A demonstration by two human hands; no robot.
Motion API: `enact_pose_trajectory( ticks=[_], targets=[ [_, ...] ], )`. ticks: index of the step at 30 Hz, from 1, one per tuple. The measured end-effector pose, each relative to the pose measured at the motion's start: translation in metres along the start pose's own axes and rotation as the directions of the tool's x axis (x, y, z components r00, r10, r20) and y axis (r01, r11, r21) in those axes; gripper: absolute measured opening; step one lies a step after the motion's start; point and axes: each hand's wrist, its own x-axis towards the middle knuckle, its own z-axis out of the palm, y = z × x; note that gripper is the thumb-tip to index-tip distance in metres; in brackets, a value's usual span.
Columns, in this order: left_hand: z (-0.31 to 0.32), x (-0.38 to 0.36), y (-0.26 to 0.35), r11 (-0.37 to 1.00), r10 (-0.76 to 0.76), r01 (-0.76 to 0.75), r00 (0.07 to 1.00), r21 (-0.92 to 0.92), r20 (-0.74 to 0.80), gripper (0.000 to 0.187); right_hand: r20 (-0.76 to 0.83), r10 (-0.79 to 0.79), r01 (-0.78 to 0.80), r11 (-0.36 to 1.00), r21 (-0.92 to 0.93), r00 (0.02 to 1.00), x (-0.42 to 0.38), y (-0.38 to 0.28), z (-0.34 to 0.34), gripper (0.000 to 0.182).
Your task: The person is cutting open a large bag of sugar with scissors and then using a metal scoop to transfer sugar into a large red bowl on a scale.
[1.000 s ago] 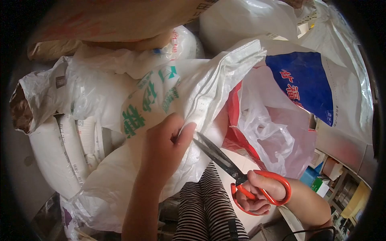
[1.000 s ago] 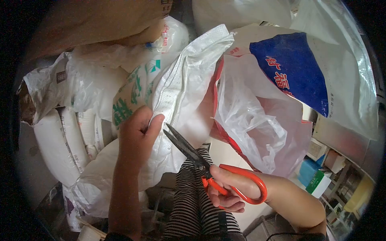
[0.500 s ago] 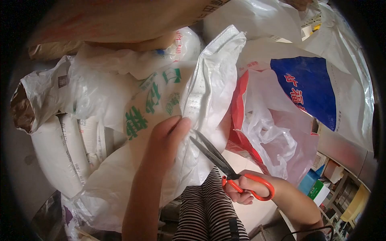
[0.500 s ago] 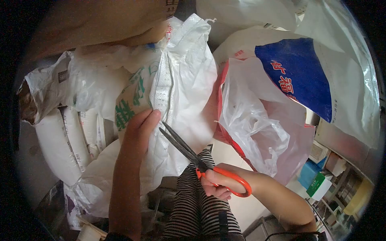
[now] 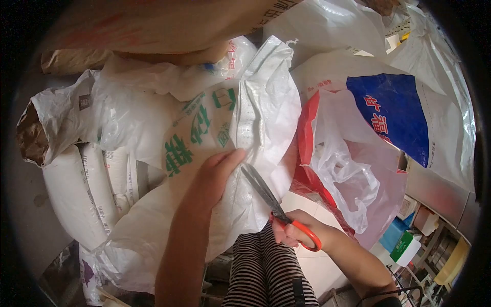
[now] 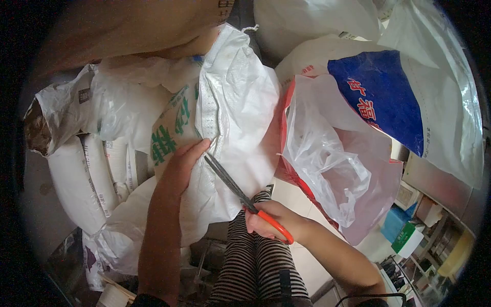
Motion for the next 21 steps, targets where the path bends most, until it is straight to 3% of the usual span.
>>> enact_pose_trajectory(
  ticks=[3, 6, 12, 15, 18, 21],
  targets=[
    [-0.001, 0.0, -0.001, 1.0, -0.001, 0.001, 1.0, 0.011, -0.003, 0.042, -0.072, 0.019, -0.017, 0.999, 0.03, 0.997, 0.005, 0.014, 0.005, 0.056],
    [-0.001, 0.001, -0.001, 1.0, -0.007, 0.007, 1.0, -0.004, -0.006, 0.042, -0.031, -0.051, 0.053, 0.996, 0.07, 0.998, 0.011, 0.016, 0.008, 0.047],
    [-0.004, 0.002, -0.003, 1.0, -0.024, 0.024, 1.0, -0.02, 0.012, 0.041, -0.174, 0.113, -0.118, 0.993, -0.018, 0.978, 0.006, -0.005, 0.019, 0.033],
    [-0.005, 0.002, -0.004, 0.999, -0.022, 0.023, 1.0, -0.024, 0.012, 0.041, -0.198, 0.11, -0.133, 0.985, -0.106, 0.974, 0.005, 0.005, 0.016, 0.042],
    [-0.005, 0.004, -0.007, 1.0, -0.013, 0.015, 0.998, -0.027, 0.062, 0.04, -0.273, -0.154, 0.03, 0.912, -0.409, 0.95, 0.002, 0.01, 0.017, 0.044],
    [-0.005, 0.0, -0.007, 0.998, -0.05, 0.052, 0.997, -0.028, 0.066, 0.039, -0.341, -0.022, 0.001, 0.998, -0.063, 0.94, -0.005, -0.004, 0.024, 0.046]
  ],
)
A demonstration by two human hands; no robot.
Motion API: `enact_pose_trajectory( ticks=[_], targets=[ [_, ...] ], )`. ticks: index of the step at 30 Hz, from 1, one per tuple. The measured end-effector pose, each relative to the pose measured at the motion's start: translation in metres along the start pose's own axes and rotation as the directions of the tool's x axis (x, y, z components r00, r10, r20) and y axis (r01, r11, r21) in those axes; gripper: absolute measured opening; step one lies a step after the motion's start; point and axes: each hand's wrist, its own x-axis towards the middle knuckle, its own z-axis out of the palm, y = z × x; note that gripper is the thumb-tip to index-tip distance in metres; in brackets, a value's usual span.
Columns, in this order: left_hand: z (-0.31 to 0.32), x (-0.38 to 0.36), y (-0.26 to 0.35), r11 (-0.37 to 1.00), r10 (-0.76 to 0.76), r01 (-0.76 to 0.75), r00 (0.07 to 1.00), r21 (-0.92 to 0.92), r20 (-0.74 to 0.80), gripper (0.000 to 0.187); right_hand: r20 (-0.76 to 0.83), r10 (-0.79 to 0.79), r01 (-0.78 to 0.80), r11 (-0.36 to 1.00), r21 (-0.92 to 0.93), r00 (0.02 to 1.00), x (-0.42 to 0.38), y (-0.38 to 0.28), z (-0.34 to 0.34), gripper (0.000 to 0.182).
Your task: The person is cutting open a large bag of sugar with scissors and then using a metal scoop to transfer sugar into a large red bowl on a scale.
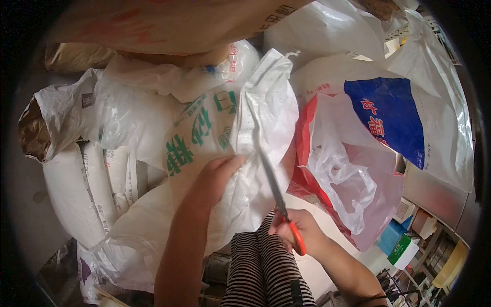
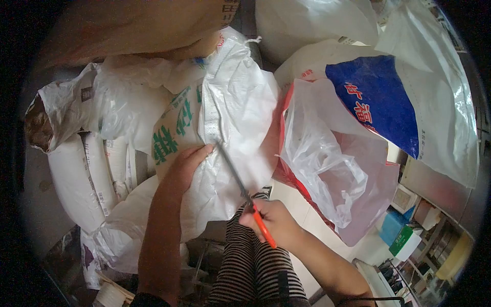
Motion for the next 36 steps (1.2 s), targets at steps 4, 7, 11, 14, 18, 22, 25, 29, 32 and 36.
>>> enact_pose_trajectory(
  ticks=[4, 7, 11, 14, 18, 22, 25, 29, 32, 36],
  targets=[
    [0.01, -0.007, -0.004, 0.999, 0.033, -0.037, 0.996, -0.036, -0.081, 0.035, 0.07, -0.021, 0.012, 0.991, 0.134, 0.997, 0.0, -0.008, -0.001, 0.042],
    [0.012, -0.014, -0.002, 0.995, 0.096, -0.094, 0.983, 0.021, -0.156, 0.025, -0.022, -0.011, 0.013, 0.995, 0.096, 1.0, -0.005, -0.011, 0.01, 0.032],
    [0.014, -0.028, -0.003, 0.834, 0.513, -0.409, 0.821, 0.369, -0.249, 0.014, -0.207, -0.152, 0.123, 0.981, -0.149, 0.966, -0.003, -0.012, 0.016, 0.023],
    [0.016, -0.043, 0.007, 0.5, 0.778, -0.468, 0.612, 0.728, -0.141, 0.02, -0.281, -0.168, 0.128, 0.98, -0.155, 0.945, 0.001, -0.006, 0.019, 0.027],
    [0.017, -0.039, 0.009, 0.216, 0.859, -0.457, 0.51, 0.863, 0.055, 0.023, -0.318, -0.181, 0.18, 0.983, -0.031, 0.931, -0.007, -0.004, 0.025, 0.024],
    [0.025, -0.042, 0.028, 0.118, 0.827, -0.505, 0.526, 0.855, 0.197, 0.016, -0.333, -0.153, 0.184, 0.981, 0.062, 0.93, -0.023, 0.006, 0.029, 0.021],
    [0.02, -0.051, 0.036, 0.181, 0.93, -0.636, 0.359, 0.75, 0.081, 0.008, -0.402, -0.076, 0.155, 0.973, 0.169, 0.912, -0.036, 0.01, 0.03, 0.018],
    [0.004, -0.07, 0.054, 0.41, 0.884, -0.612, 0.45, 0.676, -0.128, 0.008, -0.423, -0.083, 0.202, 0.948, 0.244, 0.902, -0.053, 0.013, 0.034, 0.016],
    [-0.004, -0.07, 0.06, 0.52, 0.804, -0.457, 0.546, 0.722, -0.235, 0.015, -0.404, -0.097, 0.21, 0.947, 0.244, 0.91, -0.065, 0.013, 0.036, 0.015],
    [0.012, -0.065, 0.048, 0.157, 0.844, -0.465, 0.521, 0.871, 0.126, 0.022, -0.393, -0.041, 0.177, 0.932, 0.315, 0.919, -0.08, 0.017, 0.041, 0.015]
  ],
)
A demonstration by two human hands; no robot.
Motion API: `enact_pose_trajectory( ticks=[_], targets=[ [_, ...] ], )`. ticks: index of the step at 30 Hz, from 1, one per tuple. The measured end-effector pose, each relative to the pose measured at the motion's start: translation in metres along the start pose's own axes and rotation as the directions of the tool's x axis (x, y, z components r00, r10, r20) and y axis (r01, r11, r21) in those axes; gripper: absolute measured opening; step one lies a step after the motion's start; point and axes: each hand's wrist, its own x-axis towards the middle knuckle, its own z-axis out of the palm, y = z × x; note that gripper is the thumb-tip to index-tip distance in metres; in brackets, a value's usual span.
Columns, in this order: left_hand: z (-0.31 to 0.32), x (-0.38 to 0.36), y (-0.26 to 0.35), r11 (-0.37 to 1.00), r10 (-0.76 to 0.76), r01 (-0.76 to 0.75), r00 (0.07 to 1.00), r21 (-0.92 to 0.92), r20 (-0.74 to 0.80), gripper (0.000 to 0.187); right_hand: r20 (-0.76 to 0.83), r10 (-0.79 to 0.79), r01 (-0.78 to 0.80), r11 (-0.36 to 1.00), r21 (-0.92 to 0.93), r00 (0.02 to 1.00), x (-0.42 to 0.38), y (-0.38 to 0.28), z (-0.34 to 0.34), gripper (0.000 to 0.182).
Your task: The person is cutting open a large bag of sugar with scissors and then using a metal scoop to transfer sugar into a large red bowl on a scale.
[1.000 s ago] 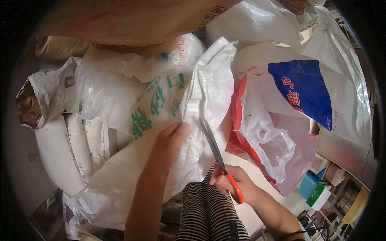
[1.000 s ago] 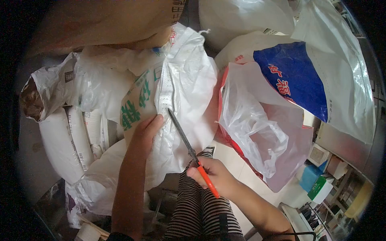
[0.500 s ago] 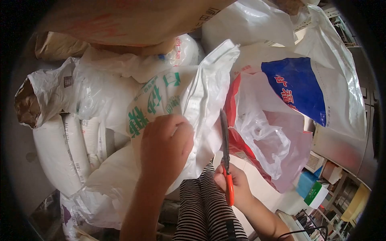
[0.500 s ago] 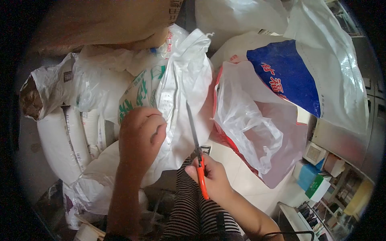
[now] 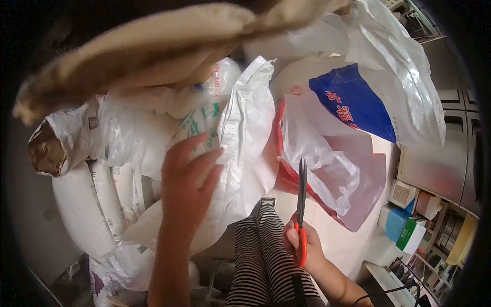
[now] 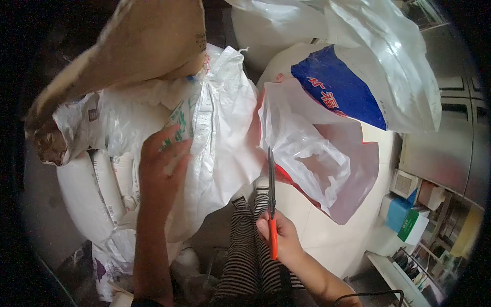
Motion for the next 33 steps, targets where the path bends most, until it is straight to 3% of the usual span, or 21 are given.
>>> enact_pose_trajectory(
  ticks=[3, 4, 7, 10, 12, 16, 19, 22, 25, 31, 33],
  targets=[
    [0.017, 0.004, 0.007, 0.992, 0.057, -0.066, 0.995, 0.104, 0.087, 0.026, -0.023, -0.028, 0.028, 1.0, -0.014, 0.999, -0.008, 0.004, -0.003, 0.015],
    [0.024, 0.003, 0.006, 0.996, 0.014, -0.02, 0.997, 0.082, 0.075, 0.026, -0.023, -0.035, 0.035, 0.999, 0.004, 0.999, -0.011, 0.003, -0.004, 0.015],
    [0.028, 0.008, 0.003, 0.979, 0.091, -0.097, 0.995, 0.177, 0.039, 0.02, -0.041, -0.059, 0.061, 0.997, 0.043, 0.997, -0.02, 0.001, -0.008, 0.016],
    [0.025, 0.009, 0.008, 0.973, 0.176, -0.175, 0.984, 0.153, 0.009, 0.013, -0.056, -0.061, 0.063, 0.997, 0.035, 0.997, -0.025, 0.0, -0.013, 0.018],
    [0.022, 0.001, 0.012, 0.991, 0.106, -0.101, 0.993, 0.084, -0.057, 0.01, -0.058, -0.025, 0.026, 1.0, 0.013, 0.998, -0.031, -0.002, -0.021, 0.02],
    [-0.004, 0.007, 0.024, 0.999, -0.032, 0.042, 0.963, 0.034, -0.269, 0.011, -0.102, -0.099, 0.108, 0.991, 0.082, 0.99, -0.041, 0.002, -0.029, 0.02],
    [-0.009, 0.011, 0.004, 0.953, -0.235, 0.19, 0.954, -0.234, -0.184, 0.013, -0.1, -0.063, 0.073, 0.992, 0.101, 0.993, -0.048, 0.001, -0.034, 0.019],
    [-0.009, 0.012, 0.004, 0.977, -0.213, 0.21, 0.963, -0.04, -0.164, 0.014, -0.107, -0.061, 0.072, 0.992, 0.1, 0.992, -0.05, -0.001, -0.034, 0.019],
    [-0.004, 0.006, 0.023, 0.985, 0.066, -0.072, 0.997, 0.154, 0.048, 0.016, -0.094, -0.011, 0.019, 0.996, 0.087, 0.995, -0.052, -0.001, -0.035, 0.019],
    [0.003, 0.003, 0.018, 0.942, 0.195, -0.217, 0.975, 0.258, 0.109, 0.017, -0.082, -0.014, 0.017, 0.999, 0.04, 0.997, -0.053, -0.003, -0.036, 0.02],
    [0.006, 0.003, 0.01, 0.954, 0.203, -0.231, 0.966, 0.19, 0.158, 0.015, -0.081, -0.017, 0.019, 0.999, 0.033, 0.997, -0.052, -0.006, -0.036, 0.021]
  ],
)
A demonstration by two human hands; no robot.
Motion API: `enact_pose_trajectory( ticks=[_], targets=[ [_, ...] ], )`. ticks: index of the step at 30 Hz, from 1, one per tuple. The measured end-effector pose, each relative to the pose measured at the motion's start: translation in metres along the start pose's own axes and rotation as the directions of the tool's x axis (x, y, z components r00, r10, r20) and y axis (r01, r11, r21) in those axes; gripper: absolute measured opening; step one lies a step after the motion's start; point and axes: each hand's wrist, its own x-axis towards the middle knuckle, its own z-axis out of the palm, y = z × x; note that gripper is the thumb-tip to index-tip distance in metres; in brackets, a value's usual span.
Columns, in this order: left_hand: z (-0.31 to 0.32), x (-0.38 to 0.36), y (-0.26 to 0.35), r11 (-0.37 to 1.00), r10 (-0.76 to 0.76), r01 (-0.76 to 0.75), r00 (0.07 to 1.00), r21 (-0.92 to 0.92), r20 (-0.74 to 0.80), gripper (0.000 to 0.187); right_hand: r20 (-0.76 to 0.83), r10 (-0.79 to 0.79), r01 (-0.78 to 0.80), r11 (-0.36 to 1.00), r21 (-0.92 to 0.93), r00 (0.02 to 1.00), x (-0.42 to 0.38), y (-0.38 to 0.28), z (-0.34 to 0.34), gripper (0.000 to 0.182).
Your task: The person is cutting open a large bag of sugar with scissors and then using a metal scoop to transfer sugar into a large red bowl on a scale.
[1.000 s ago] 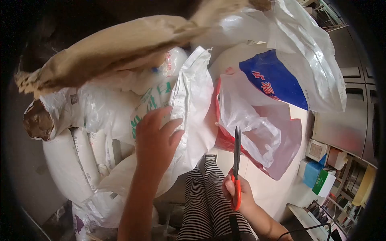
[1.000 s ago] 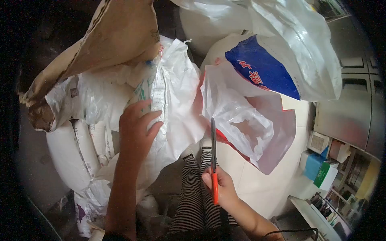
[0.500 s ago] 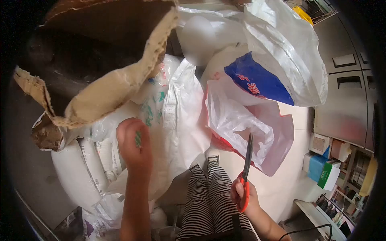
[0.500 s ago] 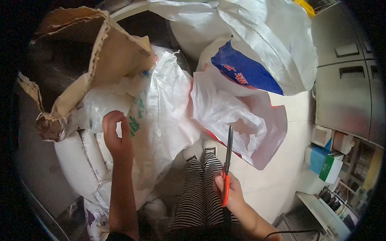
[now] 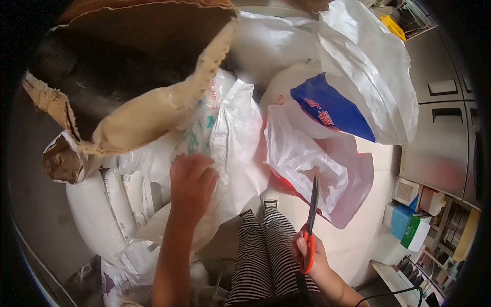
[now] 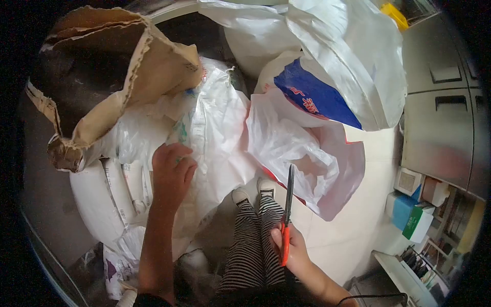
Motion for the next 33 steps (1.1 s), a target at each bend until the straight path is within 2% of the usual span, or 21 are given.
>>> enact_pose_trajectory(
  ticks=[1, 4, 7, 10, 13, 16, 19, 22, 25, 28, 29, 32, 33],
  targets=[
    [0.001, 0.0, -0.003, 0.999, 0.013, -0.012, 1.0, -0.032, 0.024, 0.014, -0.005, 0.001, -0.001, 1.0, 0.003, 1.0, 0.0, -0.004, 0.002, 0.021],
    [0.002, -0.003, -0.001, 0.995, 0.019, -0.024, 0.999, -0.096, -0.05, 0.012, 0.005, -0.022, 0.022, 1.0, 0.003, 1.0, 0.002, -0.009, 0.005, 0.022],
    [0.002, -0.011, -0.002, 0.98, -0.052, 0.034, 0.995, -0.197, -0.085, 0.011, 0.021, 0.004, -0.004, 1.0, 0.007, 1.0, 0.002, -0.01, 0.002, 0.022],
    [-0.011, -0.011, 0.002, 0.96, -0.208, 0.152, 0.95, -0.235, -0.234, 0.017, 0.04, 0.016, -0.017, 1.0, 0.019, 0.999, 0.004, -0.008, -0.001, 0.021],
    [-0.021, -0.007, -0.001, 0.994, -0.041, 0.032, 0.995, -0.105, -0.088, 0.013, 0.027, 0.038, -0.039, 0.998, 0.04, 0.999, 0.003, -0.011, 0.003, 0.02],
    [-0.01, -0.005, -0.002, 0.998, 0.032, -0.033, 0.999, -0.051, -0.027, 0.014, 0.036, 0.017, -0.018, 0.999, 0.037, 0.999, 0.001, -0.015, 0.006, 0.019],
    [0.0, -0.007, -0.002, 0.996, 0.073, -0.07, 0.996, 0.055, -0.046, 0.015, 0.058, 0.009, -0.01, 1.0, 0.011, 0.998, 0.001, -0.013, 0.0, 0.019],
    [-0.007, -0.008, 0.0, 0.994, 0.062, -0.052, 0.992, 0.093, -0.113, 0.016, 0.034, 0.015, -0.015, 1.0, 0.001, 0.999, 0.001, -0.015, -0.001, 0.02],
    [-0.019, -0.013, 0.003, 0.998, -0.034, 0.04, 0.992, 0.054, -0.119, 0.015, 0.018, 0.029, -0.029, 0.999, -0.019, 0.999, 0.001, -0.017, -0.002, 0.02],
    [-0.039, -0.002, 0.0, 0.992, -0.09, 0.11, 0.961, 0.064, -0.262, 0.016, 0.022, 0.035, -0.035, 0.999, -0.009, 0.999, 0.001, -0.015, -0.005, 0.021],
    [-0.038, 0.0, -0.002, 0.994, -0.098, 0.11, 0.959, 0.029, -0.266, 0.017, 0.031, 0.033, -0.033, 0.999, -0.002, 0.999, 0.002, -0.014, -0.005, 0.02],
    [-0.029, 0.0, -0.005, 0.999, -0.023, 0.026, 0.996, 0.029, -0.082, 0.016, 0.051, 0.038, -0.039, 0.999, 0.001, 0.998, 0.003, -0.013, -0.004, 0.02],
    [-0.027, 0.002, -0.002, 0.999, -0.01, 0.013, 0.998, 0.039, -0.069, 0.016, 0.059, 0.038, -0.038, 0.999, 0.01, 0.998, 0.002, -0.013, -0.003, 0.02]
  ],
)
